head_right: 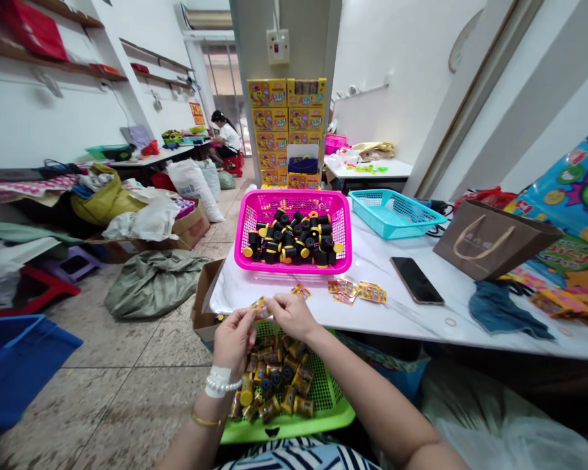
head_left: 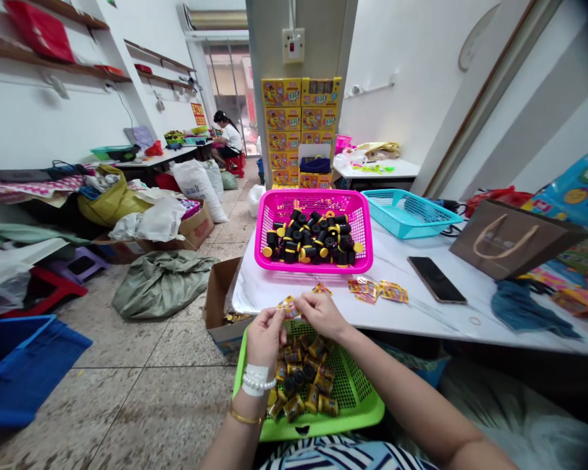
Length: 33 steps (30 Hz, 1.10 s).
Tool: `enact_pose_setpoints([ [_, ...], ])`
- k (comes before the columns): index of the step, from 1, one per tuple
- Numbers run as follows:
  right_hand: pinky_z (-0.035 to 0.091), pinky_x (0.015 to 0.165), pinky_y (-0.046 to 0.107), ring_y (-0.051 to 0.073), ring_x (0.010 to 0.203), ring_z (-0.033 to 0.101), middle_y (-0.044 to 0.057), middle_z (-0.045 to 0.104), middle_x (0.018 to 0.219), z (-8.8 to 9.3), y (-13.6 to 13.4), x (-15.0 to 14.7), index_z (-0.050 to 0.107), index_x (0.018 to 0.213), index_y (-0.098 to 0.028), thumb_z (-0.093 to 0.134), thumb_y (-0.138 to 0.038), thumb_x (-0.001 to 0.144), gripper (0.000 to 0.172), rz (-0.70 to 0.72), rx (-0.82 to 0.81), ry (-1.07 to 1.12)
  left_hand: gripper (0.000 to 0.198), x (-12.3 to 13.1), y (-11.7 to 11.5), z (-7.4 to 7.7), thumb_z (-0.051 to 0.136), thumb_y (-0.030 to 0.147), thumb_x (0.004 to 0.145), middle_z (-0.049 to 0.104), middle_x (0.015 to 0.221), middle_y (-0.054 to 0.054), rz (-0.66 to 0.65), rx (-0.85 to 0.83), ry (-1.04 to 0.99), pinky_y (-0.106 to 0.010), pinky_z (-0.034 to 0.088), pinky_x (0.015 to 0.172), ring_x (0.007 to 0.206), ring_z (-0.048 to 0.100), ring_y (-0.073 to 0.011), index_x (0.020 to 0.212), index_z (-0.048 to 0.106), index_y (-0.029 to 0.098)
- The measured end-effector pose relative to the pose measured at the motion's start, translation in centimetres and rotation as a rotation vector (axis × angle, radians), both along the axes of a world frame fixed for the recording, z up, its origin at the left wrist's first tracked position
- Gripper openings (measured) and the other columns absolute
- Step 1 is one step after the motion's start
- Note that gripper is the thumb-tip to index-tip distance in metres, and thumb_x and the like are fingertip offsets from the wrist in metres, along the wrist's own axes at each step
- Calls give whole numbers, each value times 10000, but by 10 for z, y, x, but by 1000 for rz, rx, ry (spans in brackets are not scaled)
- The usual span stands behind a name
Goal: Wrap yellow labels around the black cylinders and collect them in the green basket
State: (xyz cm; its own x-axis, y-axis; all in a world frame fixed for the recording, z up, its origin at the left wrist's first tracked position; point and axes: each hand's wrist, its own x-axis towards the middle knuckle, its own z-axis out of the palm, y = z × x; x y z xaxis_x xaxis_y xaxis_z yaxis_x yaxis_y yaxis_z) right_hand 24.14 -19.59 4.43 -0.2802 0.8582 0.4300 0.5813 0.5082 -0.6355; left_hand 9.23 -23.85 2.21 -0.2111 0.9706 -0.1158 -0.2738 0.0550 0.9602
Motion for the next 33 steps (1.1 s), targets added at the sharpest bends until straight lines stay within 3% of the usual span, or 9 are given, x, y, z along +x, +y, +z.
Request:
enact_pose_setpoints([
  [5,458,794,292,216,988,571,111,640,1074,38,90,-30,642,988,-186,451,-241,958,201,-102,168,-201,563,-16,7,6,851,503,552,491,398,85,40,-121,-106,-143,177,354,340,350,-35,924,659,127],
  [8,464,772,303,240,987,557,127,630,1096,50,131,-52,638,966,-190,556,-163,863,135,-46,175,-315,584,-22,7,12,895,410,497,476,411,93,-72,-226,-187,-133,132,344,344,313,-16,951,676,115],
  [11,466,764,313,259,993,555,138,635,1082,50,148,-60,618,945,-169,638,-183,790,158,-14,176,-340,460,-29,8,15,897,305,514,470,449,92,-133,-270,-302,-125,105,329,348,300,1,860,667,107],
  [15,470,772,326,239,931,584,122,633,1019,42,135,-44,564,988,-147,607,-271,814,218,-81,179,-250,285,-39,14,16,830,223,634,517,523,73,-107,-287,-441,-112,124,301,345,312,15,788,620,106],
  [17,486,715,305,188,791,603,64,635,907,35,115,-30,535,1007,-162,623,-319,799,275,-109,107,10,230,-40,19,16,785,197,697,564,582,57,-91,-291,-472,-106,148,289,344,319,19,828,622,101],
  [20,503,578,272,140,617,603,-21,629,780,25,77,-11,506,1105,-204,700,-353,723,453,27,-195,573,178,-35,26,17,735,121,749,602,659,36,-119,-286,-560,-93,178,281,357,356,22,887,628,85],
  [23,530,554,275,151,638,649,3,676,800,17,40,2,588,1066,-197,731,-364,718,412,174,-506,876,94,-22,32,18,680,73,798,580,643,36,-181,-298,-683,-82,182,273,361,380,18,867,616,77],
  [27,554,605,273,157,734,665,33,716,895,9,12,9,696,939,-191,783,-357,705,300,138,-570,1020,41,-7,37,21,577,51,871,595,676,16,-231,-332,-773,-75,202,274,354,363,22,856,597,85],
  [33,571,726,306,155,775,661,33,730,907,1,8,12,731,939,-182,791,-347,707,291,87,-524,956,70,-3,39,27,545,44,893,580,679,23,-251,-350,-831,-64,208,275,354,359,22,885,590,98],
])
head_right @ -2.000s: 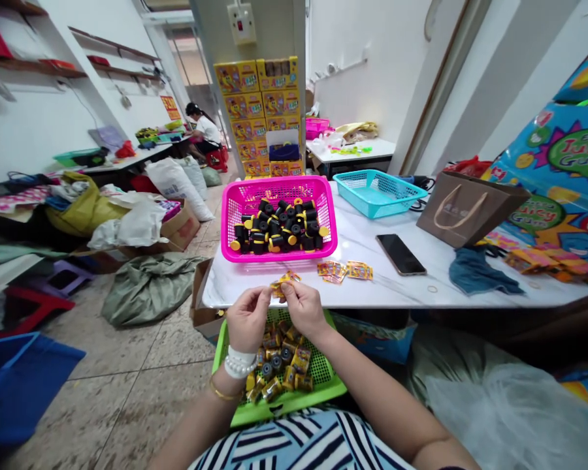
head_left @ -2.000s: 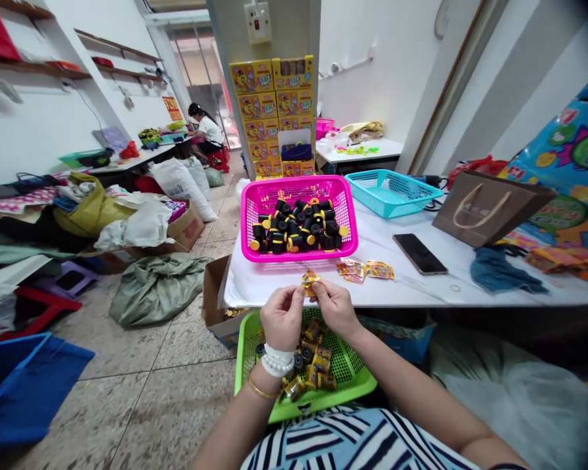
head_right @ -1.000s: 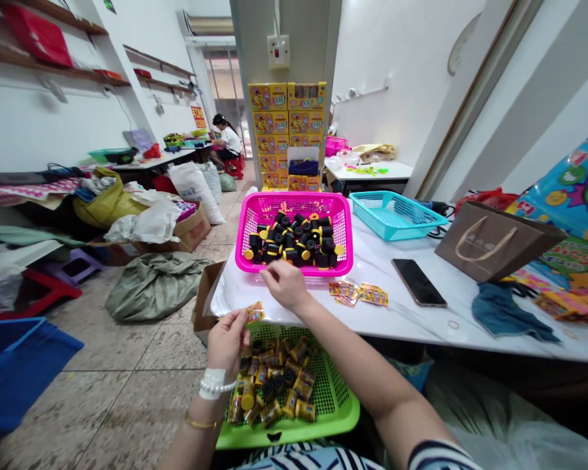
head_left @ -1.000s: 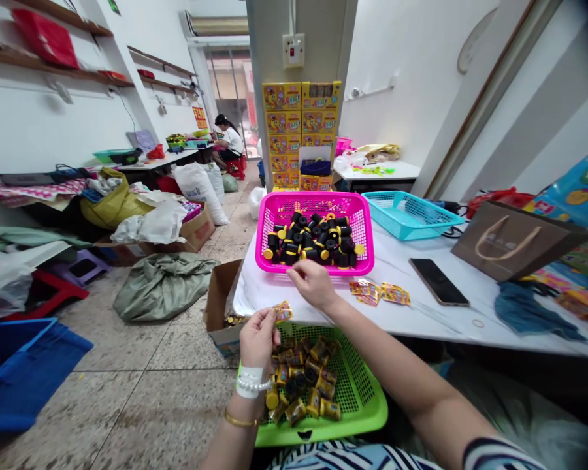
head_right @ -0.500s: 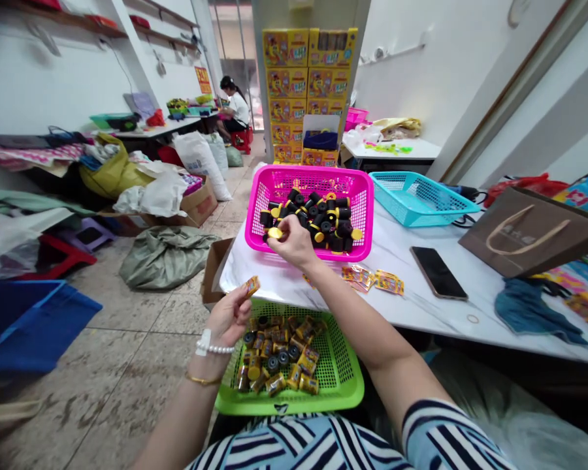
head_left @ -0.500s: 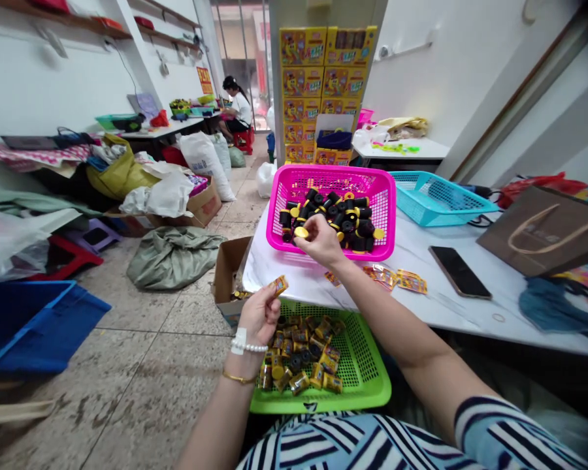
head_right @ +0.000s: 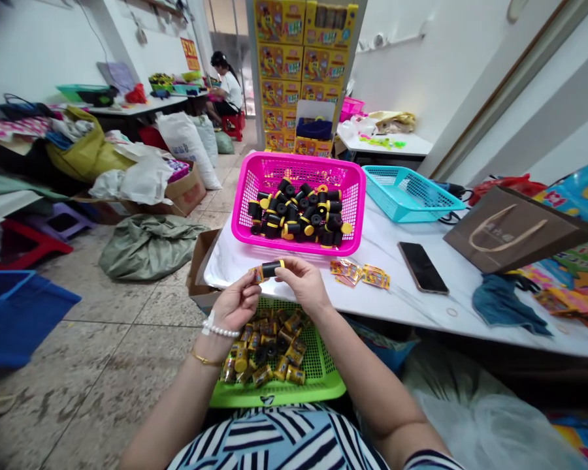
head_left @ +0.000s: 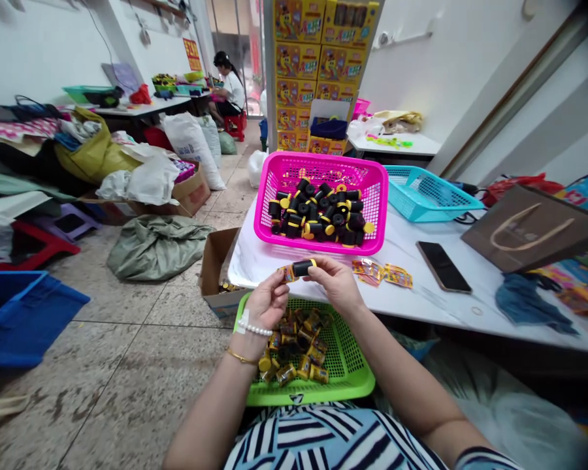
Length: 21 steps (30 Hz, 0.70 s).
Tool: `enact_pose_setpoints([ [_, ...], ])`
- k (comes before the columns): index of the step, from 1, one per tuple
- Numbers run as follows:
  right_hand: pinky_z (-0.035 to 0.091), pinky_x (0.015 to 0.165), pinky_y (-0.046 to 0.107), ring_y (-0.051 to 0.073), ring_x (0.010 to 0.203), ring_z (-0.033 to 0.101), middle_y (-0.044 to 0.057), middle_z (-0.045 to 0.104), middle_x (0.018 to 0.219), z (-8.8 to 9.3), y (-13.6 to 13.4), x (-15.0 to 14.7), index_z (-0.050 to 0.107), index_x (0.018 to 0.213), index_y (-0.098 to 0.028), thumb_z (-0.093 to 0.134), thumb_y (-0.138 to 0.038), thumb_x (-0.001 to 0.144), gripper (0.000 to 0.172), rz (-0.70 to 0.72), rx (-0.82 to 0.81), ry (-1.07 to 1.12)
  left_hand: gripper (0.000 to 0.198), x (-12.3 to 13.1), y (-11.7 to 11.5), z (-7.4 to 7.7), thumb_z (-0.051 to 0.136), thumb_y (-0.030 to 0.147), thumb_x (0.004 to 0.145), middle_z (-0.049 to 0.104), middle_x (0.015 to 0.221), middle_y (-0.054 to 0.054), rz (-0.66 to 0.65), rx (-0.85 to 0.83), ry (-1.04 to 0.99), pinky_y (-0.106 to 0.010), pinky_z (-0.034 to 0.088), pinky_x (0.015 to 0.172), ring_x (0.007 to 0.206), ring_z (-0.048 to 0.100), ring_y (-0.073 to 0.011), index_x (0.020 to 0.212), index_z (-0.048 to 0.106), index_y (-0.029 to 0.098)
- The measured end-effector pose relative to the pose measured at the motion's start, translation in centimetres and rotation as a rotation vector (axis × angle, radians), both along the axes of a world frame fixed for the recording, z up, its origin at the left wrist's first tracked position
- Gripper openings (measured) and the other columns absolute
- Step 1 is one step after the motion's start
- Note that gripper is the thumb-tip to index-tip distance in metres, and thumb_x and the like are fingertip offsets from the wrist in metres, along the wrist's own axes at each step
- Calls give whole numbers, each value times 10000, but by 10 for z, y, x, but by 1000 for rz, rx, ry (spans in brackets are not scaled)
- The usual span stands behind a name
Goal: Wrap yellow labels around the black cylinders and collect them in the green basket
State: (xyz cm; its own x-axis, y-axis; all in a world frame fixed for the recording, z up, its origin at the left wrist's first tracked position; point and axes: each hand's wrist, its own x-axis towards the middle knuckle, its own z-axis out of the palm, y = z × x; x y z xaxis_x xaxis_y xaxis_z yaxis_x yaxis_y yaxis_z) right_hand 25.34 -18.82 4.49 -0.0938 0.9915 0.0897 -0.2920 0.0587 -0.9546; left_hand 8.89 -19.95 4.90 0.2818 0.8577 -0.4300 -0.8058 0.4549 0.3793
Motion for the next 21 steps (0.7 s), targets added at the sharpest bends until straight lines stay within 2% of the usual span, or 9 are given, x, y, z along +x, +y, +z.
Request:
enact_pose_setpoints([
  [4,576,764,338,183,801,677,52,728,898,1,-3,0,712,931,-168,764,-365,728,288,-43,73,-177,94,-1,-2,-2,520,53,909,584,671,20,9,2,-3,-70,210,279,356,363,19,857,582,103],
  [9,572,765,330,177,756,675,39,710,858,9,-12,1,676,986,-195,717,-292,759,250,-148,302,-589,104,1,-3,-10,561,91,892,551,596,39,16,13,27,-86,192,279,341,337,12,789,572,105],
  [11,573,774,332,177,765,676,43,713,901,11,-14,2,656,990,-204,705,-276,764,243,-146,349,-665,73,3,-4,-12,613,113,859,592,630,26,21,34,50,-93,184,280,338,322,17,793,586,99],
  [14,577,758,322,175,795,687,55,719,983,8,-15,1,609,1000,-214,680,-289,799,226,-70,306,-553,122,4,-7,-13,719,141,769,623,649,17,43,80,103,-100,174,289,342,324,19,812,616,91],
  [17,579,765,323,176,815,692,48,719,965,-2,-16,0,599,1014,-219,684,-320,815,238,11,266,-425,252,5,-13,-15,823,171,656,580,570,35,91,122,180,-97,152,308,364,352,12,806,642,80],
  [21,586,800,341,187,839,692,36,707,935,-17,-20,4,628,1000,-224,783,-349,734,331,-1,263,-364,367,2,-22,-20,874,304,608,509,521,61,232,225,424,-102,197,343,402,365,0,814,657,91],
])
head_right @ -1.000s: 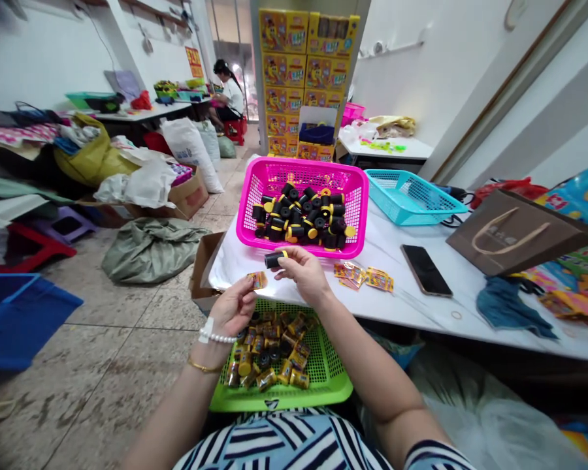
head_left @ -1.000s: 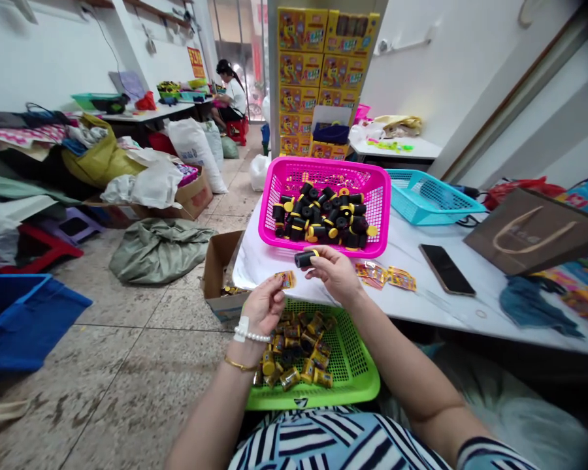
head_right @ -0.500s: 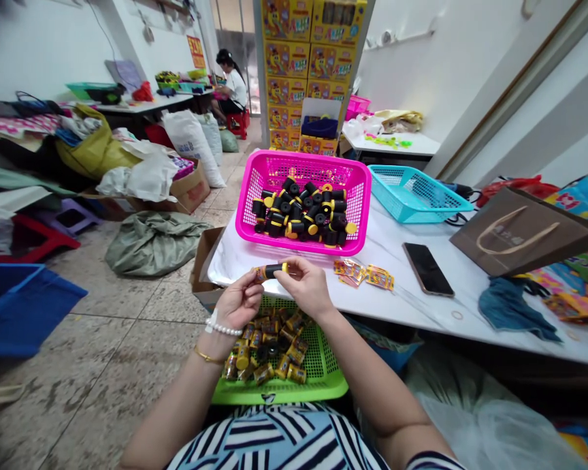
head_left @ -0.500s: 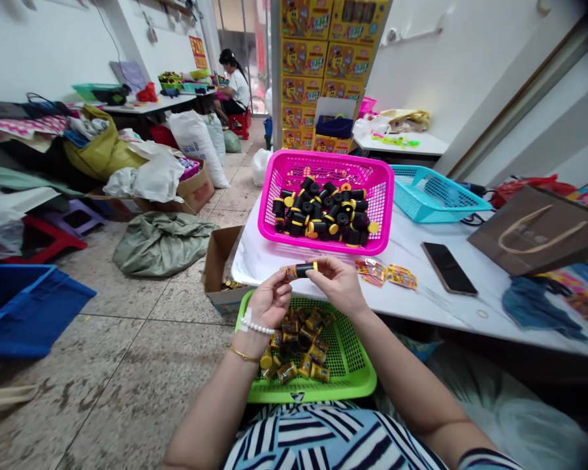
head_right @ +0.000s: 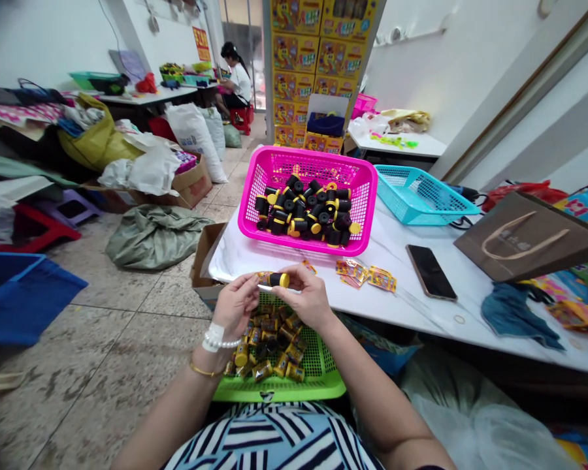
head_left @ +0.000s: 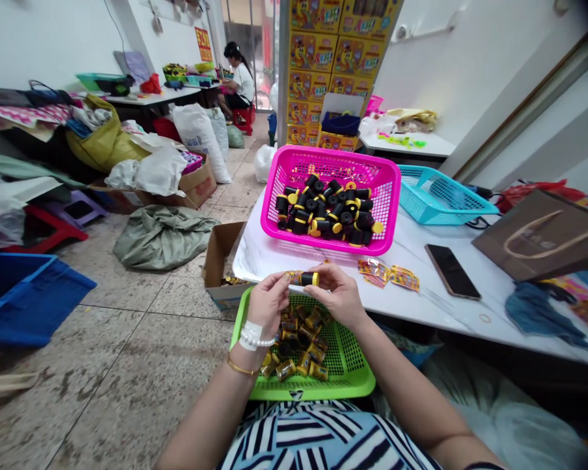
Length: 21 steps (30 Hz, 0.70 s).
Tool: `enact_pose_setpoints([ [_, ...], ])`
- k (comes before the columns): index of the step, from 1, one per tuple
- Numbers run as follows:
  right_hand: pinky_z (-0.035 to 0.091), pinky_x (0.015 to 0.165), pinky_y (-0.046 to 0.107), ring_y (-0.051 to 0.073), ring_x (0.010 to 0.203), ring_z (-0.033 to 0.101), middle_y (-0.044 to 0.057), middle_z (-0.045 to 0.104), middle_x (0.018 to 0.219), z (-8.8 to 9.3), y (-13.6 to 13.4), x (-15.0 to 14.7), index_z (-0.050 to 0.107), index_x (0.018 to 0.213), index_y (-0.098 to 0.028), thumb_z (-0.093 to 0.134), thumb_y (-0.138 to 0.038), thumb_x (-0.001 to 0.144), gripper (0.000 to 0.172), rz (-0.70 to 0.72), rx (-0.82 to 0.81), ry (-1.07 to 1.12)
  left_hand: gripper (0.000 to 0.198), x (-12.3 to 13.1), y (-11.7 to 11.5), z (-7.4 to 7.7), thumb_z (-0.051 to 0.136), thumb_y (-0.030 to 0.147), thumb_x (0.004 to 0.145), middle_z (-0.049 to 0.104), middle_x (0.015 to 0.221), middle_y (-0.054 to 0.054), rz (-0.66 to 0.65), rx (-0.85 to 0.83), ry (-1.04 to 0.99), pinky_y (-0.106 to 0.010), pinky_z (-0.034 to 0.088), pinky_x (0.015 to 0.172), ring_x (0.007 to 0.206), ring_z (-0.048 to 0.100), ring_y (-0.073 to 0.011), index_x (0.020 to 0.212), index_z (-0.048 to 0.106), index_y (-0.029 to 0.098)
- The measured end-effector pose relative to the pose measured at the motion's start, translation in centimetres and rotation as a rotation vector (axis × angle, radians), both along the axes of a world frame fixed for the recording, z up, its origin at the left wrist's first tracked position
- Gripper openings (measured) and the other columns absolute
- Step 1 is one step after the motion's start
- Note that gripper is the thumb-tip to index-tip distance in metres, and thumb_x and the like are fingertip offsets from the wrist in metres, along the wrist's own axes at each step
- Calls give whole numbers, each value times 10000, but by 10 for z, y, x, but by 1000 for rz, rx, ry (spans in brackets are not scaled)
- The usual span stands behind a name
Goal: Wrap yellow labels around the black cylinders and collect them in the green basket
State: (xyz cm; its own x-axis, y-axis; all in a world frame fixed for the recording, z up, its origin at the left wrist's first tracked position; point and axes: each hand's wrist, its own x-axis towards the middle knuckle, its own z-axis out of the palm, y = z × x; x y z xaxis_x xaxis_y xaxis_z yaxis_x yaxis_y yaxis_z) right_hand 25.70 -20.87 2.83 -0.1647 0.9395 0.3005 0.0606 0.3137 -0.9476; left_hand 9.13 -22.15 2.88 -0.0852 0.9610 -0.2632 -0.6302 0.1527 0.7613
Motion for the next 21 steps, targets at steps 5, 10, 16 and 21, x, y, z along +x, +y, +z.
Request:
enact_pose_setpoints([
  [5,593,795,320,170,830,679,27,685,945,-6,-8,8,680,1018,-237,831,-304,692,365,19,23,12,473,-11,-3,-4,832,364,680,647,812,-20,-153,84,110,-167,428,448,626,600,-103,1065,639,170],
  [10,581,677,268,167,882,631,46,619,1043,-7,-16,17,722,1112,-294,799,-291,738,381,0,146,-168,381,-14,-1,-8,849,333,658,669,739,-31,-386,96,173,-203,459,491,535,571,-90,921,682,114],
  [16,554,638,282,129,730,596,39,604,1012,-7,-19,29,704,1167,-329,794,-249,749,435,-77,210,-222,371,17,0,-6,845,349,661,670,671,-9,-398,152,293,-204,455,526,510,558,-83,910,696,118],
  [21,556,634,288,136,726,601,47,605,1015,3,-24,43,711,1143,-305,813,-253,720,438,-40,137,-182,421,38,3,-6,859,376,634,646,598,7,-475,115,177,-188,412,475,463,531,-75,920,678,126],
])
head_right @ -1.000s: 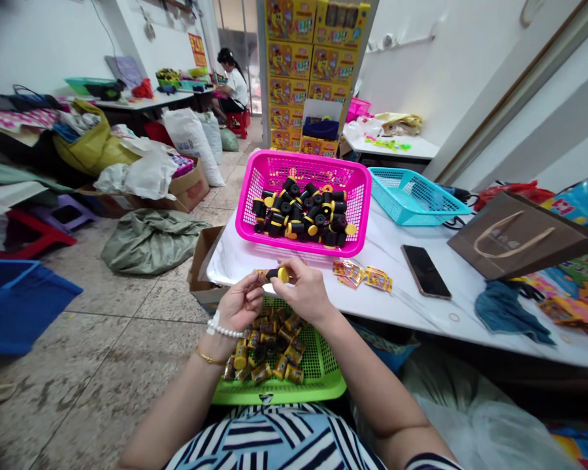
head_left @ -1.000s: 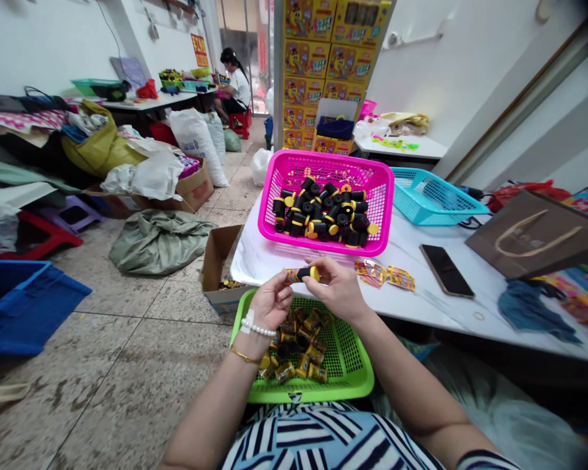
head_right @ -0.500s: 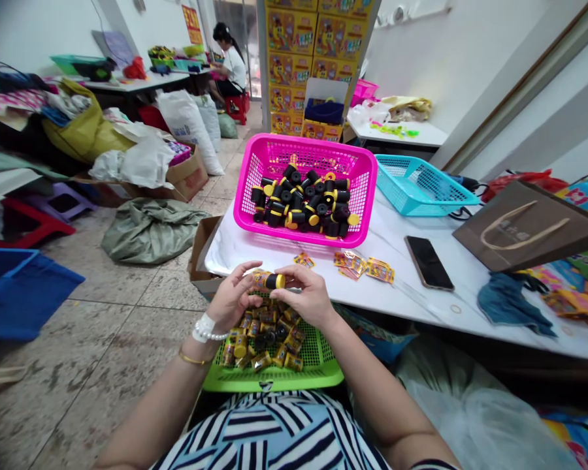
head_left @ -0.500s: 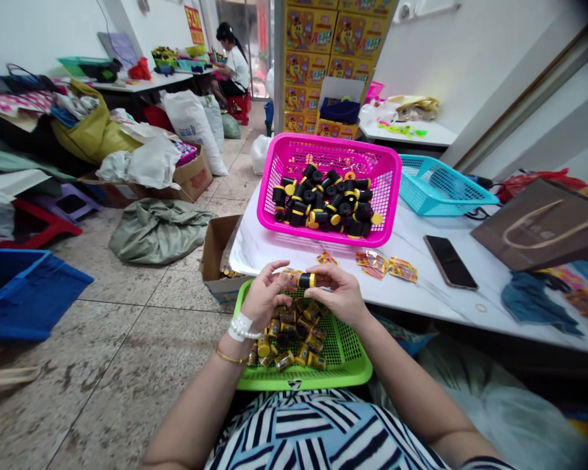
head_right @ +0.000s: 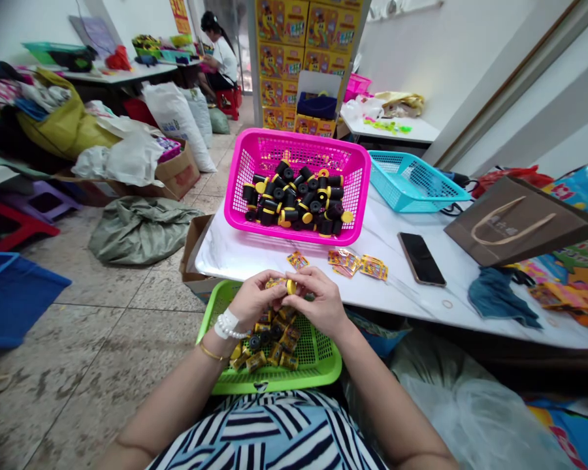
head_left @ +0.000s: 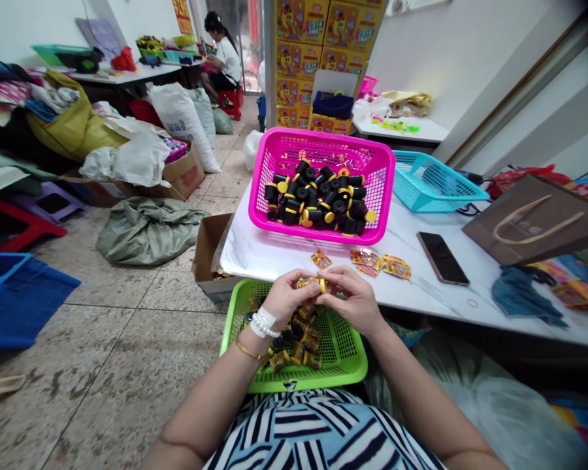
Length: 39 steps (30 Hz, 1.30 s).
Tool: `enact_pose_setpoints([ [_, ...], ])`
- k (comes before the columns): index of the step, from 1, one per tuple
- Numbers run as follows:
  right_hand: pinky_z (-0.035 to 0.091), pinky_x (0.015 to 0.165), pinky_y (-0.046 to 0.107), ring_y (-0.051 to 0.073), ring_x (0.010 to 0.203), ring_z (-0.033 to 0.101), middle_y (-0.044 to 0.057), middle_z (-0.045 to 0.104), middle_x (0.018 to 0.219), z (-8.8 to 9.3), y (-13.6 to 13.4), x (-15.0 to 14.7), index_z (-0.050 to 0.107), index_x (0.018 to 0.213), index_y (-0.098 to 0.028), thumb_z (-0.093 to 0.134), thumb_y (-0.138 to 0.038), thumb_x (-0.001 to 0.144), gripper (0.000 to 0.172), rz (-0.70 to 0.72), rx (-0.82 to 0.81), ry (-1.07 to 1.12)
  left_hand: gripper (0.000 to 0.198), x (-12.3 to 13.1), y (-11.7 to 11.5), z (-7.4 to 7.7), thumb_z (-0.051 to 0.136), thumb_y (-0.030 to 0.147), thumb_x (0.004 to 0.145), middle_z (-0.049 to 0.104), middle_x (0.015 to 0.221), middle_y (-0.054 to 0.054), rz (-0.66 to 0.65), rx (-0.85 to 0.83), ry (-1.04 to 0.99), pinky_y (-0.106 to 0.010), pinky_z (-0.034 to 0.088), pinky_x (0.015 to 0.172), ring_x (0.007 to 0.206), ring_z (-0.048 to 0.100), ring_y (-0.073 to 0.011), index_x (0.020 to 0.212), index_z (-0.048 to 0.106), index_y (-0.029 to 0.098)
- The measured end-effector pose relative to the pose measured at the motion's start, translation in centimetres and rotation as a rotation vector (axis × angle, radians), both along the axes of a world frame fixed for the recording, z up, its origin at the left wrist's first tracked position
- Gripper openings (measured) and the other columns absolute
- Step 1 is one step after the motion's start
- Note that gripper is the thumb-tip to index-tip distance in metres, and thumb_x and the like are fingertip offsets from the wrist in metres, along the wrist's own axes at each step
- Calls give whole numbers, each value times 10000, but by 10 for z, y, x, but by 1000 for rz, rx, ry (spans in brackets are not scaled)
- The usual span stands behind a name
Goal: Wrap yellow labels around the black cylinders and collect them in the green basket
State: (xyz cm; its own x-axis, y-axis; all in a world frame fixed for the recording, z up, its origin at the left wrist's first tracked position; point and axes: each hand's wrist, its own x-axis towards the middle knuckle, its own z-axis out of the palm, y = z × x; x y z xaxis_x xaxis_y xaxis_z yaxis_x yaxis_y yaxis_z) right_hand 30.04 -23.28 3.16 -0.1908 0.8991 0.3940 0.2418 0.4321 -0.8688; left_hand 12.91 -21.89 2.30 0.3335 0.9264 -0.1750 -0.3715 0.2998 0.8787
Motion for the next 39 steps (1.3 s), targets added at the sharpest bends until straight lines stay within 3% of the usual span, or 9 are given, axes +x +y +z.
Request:
enact_pose_setpoints([
  [7,593,739,330,176,786,680,45,687,905,-4,-9,9,699,1054,-239,689,-234,822,233,-31,-80,-41,475,-5,-2,6,860,356,637,670,663,-11,-2,-95,-79,-175,412,434,471,560,-81,990,628,140],
  [12,619,741,335,190,852,690,77,678,1067,-9,-14,0,652,1170,-243,700,-247,804,369,-51,-45,-73,420,-7,-6,7,857,347,640,630,571,9,43,-111,-26,-160,401,422,452,555,-85,916,612,145],
  [19,617,793,349,183,817,702,61,704,1018,-14,-18,-3,645,1173,-251,677,-200,811,367,-120,13,-122,417,-19,-7,1,799,368,721,655,682,-24,-39,-63,50,-181,424,441,521,599,-114,1051,660,155],
  [23,616,779,356,192,813,704,52,730,963,-13,-21,-3,709,1057,-248,696,-210,788,272,-110,2,-110,306,-24,-9,1,810,298,708,665,692,-33,5,-27,103,-196,449,507,533,570,-99,944,712,131],
  [27,631,682,337,185,695,721,51,756,840,-10,-20,-4,722,933,-200,778,-288,732,227,-109,-315,172,242,-17,-20,14,807,142,669,715,909,-83,121,179,157,-263,503,795,840,641,-189,906,757,160],
  [31,612,570,292,164,546,702,30,737,671,-13,-13,-2,699,813,-156,832,-355,674,277,-20,-639,363,303,-15,-17,25,797,37,616,726,967,-95,24,307,243,-255,445,930,987,618,-211,880,779,183],
  [34,619,600,305,165,568,706,21,734,672,-17,-12,-1,688,832,-164,837,-374,670,304,-36,-642,390,391,-21,-10,22,823,22,561,713,839,-55,15,241,254,-218,470,786,870,631,-188,907,754,189],
  [36,629,676,330,173,657,721,27,747,755,-19,-14,0,694,892,-187,842,-349,668,314,-66,-533,380,441,-26,-7,16,831,61,578,675,733,-16,45,162,249,-202,458,647,704,615,-155,985,722,191],
  [39,627,768,356,189,803,719,53,739,932,-20,-17,1,716,942,-218,836,-296,677,301,-55,-353,306,324,-31,-6,9,803,183,682,644,678,-13,8,110,236,-209,433,542,553,565,-126,992,709,167],
])
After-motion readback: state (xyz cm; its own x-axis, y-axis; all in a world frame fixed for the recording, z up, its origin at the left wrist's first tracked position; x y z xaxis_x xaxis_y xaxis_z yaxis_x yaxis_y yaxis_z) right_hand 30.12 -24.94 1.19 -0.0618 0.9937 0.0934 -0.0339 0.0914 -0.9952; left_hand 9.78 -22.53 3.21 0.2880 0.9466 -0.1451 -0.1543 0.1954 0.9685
